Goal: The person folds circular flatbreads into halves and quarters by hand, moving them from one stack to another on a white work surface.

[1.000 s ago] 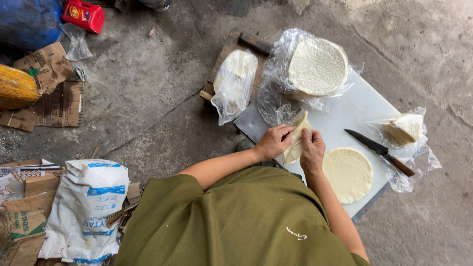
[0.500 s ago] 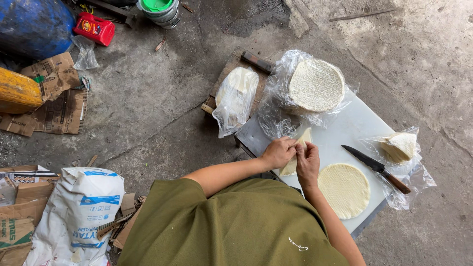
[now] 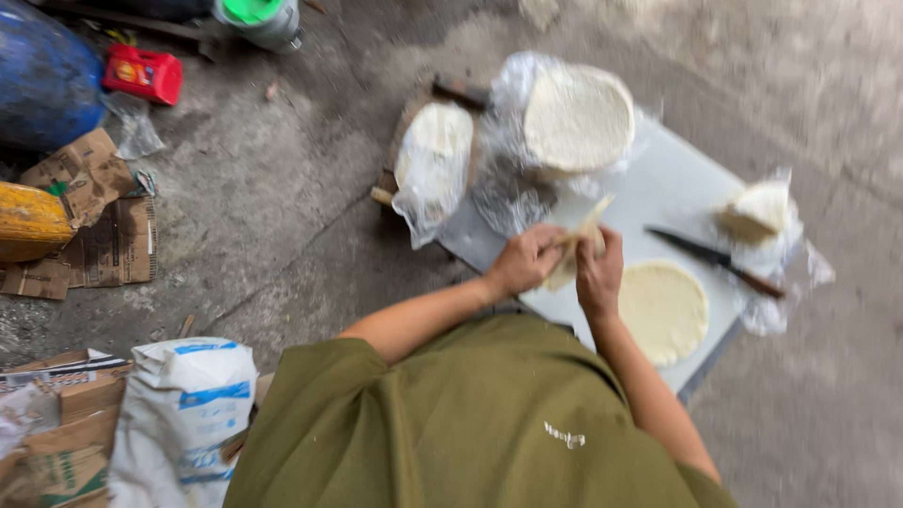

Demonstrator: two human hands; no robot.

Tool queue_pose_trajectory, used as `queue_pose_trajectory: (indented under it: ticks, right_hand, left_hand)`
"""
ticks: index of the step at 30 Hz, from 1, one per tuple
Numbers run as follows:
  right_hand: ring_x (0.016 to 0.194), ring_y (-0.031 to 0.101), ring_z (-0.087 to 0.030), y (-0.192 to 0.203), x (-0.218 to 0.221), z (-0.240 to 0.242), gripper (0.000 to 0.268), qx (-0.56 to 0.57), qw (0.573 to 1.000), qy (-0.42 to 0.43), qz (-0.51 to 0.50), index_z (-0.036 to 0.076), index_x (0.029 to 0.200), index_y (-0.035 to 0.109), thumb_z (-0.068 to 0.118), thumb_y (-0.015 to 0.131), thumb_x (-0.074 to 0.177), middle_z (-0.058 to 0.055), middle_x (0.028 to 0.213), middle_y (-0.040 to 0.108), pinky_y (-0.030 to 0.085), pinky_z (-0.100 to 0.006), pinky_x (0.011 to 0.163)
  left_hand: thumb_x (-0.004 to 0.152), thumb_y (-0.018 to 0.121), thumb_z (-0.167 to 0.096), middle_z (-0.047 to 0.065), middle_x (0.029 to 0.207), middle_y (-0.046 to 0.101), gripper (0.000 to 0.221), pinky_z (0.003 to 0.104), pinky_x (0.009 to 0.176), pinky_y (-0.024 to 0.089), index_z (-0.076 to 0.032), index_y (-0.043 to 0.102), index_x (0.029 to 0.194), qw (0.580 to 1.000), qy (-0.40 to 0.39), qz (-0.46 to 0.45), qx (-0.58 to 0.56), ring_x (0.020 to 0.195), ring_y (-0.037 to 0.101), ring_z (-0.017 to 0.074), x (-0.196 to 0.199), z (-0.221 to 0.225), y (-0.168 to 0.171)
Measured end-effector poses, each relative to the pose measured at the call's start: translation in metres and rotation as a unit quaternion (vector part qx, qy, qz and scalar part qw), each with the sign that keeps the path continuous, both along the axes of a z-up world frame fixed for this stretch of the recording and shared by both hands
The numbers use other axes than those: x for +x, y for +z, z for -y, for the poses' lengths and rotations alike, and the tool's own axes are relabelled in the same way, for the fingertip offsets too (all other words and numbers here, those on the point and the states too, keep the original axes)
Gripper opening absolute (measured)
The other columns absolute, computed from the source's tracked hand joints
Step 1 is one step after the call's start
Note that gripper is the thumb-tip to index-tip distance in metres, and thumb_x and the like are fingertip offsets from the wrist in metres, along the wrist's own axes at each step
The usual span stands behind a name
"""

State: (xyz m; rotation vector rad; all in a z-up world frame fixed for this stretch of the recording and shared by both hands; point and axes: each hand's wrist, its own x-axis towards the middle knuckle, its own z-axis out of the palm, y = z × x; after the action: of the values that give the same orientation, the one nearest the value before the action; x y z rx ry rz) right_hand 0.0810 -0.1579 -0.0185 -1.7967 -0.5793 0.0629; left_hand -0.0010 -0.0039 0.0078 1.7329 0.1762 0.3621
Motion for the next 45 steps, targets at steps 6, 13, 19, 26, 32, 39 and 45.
queue_pose_trajectory:
  ticks: [6, 13, 19, 26, 32, 39, 45]
  right_hand:
    - [0.081, 0.059, -0.007, 0.017, -0.003, -0.010, 0.028, 0.030, 0.990, -0.024, -0.134, 0.001, 0.110, 0.062, 0.027, 0.071, 0.105, -0.003, 0.092, 0.066, 0.053, -0.024, 0.070]
    - [0.077, 0.052, -0.004, 0.022, -0.002, -0.001, 0.029, 0.086, 0.981, -0.052, -0.166, 0.003, 0.105, 0.063, 0.032, 0.069, 0.105, 0.003, 0.088, 0.063, 0.047, -0.021, 0.065]
    - [0.075, 0.048, -0.003, 0.006, 0.008, 0.023, 0.033, 0.130, 0.961, -0.132, -0.203, 0.004, 0.104, 0.065, 0.036, 0.069, 0.103, 0.006, 0.086, 0.060, 0.044, -0.018, 0.066]
    - [0.074, 0.046, -0.003, -0.020, 0.007, 0.055, 0.032, 0.110, 0.957, -0.181, -0.196, 0.003, 0.104, 0.067, 0.035, 0.071, 0.104, 0.006, 0.085, 0.060, 0.042, -0.017, 0.065]
    - [0.070, 0.052, -0.003, -0.023, 0.005, 0.080, 0.029, 0.074, 0.956, -0.210, -0.192, 0.004, 0.103, 0.068, 0.033, 0.070, 0.104, 0.003, 0.083, 0.064, 0.046, -0.018, 0.060]
    - [0.074, 0.063, -0.006, 0.000, -0.001, 0.107, 0.029, 0.021, 0.955, -0.240, -0.175, 0.004, 0.103, 0.068, 0.033, 0.070, 0.104, 0.000, 0.086, 0.069, 0.055, -0.019, 0.064]
    - [0.074, 0.064, -0.006, 0.030, -0.008, 0.131, 0.028, -0.035, 0.950, -0.270, -0.152, 0.005, 0.103, 0.068, 0.033, 0.070, 0.104, 0.000, 0.086, 0.070, 0.055, -0.020, 0.064]
  left_hand:
    - [0.105, 0.063, -0.025, 0.012, 0.107, 0.076, 0.026, 0.034, 0.083, 0.062, -0.004, 0.063, 0.121, 0.996, -0.041, -0.037, -0.069, 0.096, 0.075, 0.0180, 0.005, -0.002, 0.007]
    - [0.110, 0.063, -0.027, 0.006, 0.089, 0.065, 0.026, 0.030, 0.071, 0.054, -0.002, 0.060, 0.105, 0.983, -0.014, -0.093, -0.159, 0.080, 0.059, 0.0118, 0.007, 0.003, -0.010]
    - [0.102, 0.065, -0.023, 0.002, 0.101, 0.069, 0.022, 0.026, 0.085, 0.053, -0.003, 0.061, 0.110, 0.893, 0.011, -0.082, -0.443, 0.090, 0.061, 0.0078, 0.013, -0.003, -0.059]
    - [0.104, 0.065, -0.022, 0.005, 0.101, 0.071, 0.024, 0.026, 0.081, 0.053, 0.000, 0.063, 0.112, 0.925, 0.039, -0.132, -0.354, 0.088, 0.060, 0.0086, 0.013, -0.020, -0.118]
    - [0.101, 0.064, -0.020, 0.008, 0.095, 0.073, 0.024, 0.029, 0.073, 0.054, 0.002, 0.065, 0.110, 0.932, 0.062, -0.238, -0.266, 0.081, 0.063, 0.0107, 0.013, -0.032, -0.129]
    - [0.097, 0.068, -0.025, 0.016, 0.095, 0.075, 0.027, 0.038, 0.077, 0.054, 0.001, 0.067, 0.102, 0.961, 0.096, -0.258, -0.011, 0.084, 0.071, 0.0245, 0.017, -0.030, -0.122]
    - [0.097, 0.067, -0.027, 0.022, 0.102, 0.074, 0.027, 0.047, 0.083, 0.054, -0.002, 0.066, 0.107, 0.950, 0.085, -0.289, 0.082, 0.097, 0.070, 0.0407, 0.018, -0.027, -0.127]
